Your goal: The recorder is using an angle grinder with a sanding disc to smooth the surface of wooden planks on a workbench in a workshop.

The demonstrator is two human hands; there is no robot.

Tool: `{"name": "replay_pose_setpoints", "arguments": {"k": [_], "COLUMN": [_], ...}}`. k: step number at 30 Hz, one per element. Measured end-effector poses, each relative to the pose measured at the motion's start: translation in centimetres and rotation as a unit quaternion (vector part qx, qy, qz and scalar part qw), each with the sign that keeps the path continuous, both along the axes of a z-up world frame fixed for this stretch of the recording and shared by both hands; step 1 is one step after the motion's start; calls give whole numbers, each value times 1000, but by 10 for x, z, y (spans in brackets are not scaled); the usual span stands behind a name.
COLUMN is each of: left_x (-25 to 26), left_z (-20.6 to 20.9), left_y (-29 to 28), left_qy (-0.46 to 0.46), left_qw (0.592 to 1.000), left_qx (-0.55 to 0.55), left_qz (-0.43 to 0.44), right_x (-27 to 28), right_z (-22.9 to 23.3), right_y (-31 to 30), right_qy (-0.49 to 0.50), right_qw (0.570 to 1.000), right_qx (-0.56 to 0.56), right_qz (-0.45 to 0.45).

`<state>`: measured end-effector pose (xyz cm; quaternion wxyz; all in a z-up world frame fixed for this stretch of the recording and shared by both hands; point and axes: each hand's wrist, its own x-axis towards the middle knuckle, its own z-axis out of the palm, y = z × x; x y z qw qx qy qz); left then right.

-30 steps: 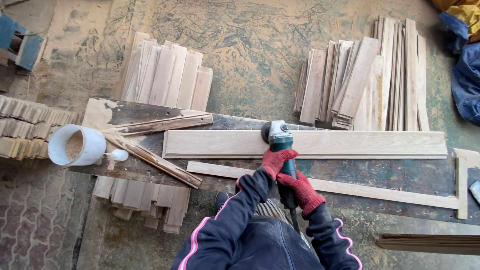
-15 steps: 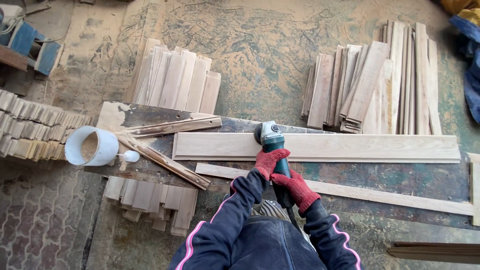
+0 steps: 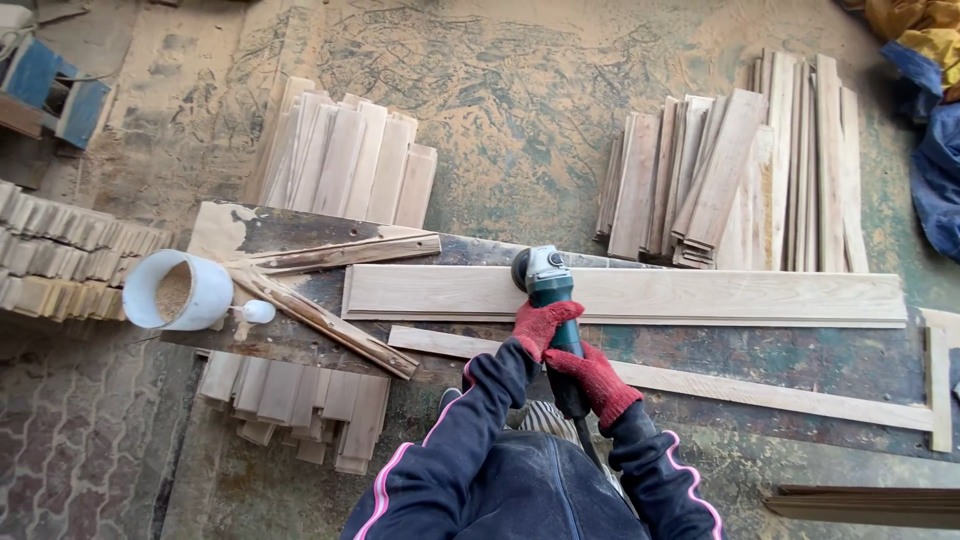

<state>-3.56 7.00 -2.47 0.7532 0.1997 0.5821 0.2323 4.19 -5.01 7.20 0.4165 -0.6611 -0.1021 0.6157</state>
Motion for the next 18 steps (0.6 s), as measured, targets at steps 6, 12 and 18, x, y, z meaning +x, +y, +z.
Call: {"name": "replay_pose_setpoints", "arguments": {"k": [6,12,18], "left_x": [-7,17,-16], "left_z": [8,108,100], "left_y": [0,-27,-15], "left_qy": [-27,-2,-14], "left_qw": [999,991,993], "left_qx": [-1,54,56], "left_qz": [30,-122,-101], "right_x": [-11,17,-11], "right_z": [35,61,59], "right_y": [3,-23,-8], "right_qy": [3,59,60], "right_qw": [1000,996,996], "right_qx": [-2,-72,-60], "right_qz": [17,-5,5]}}
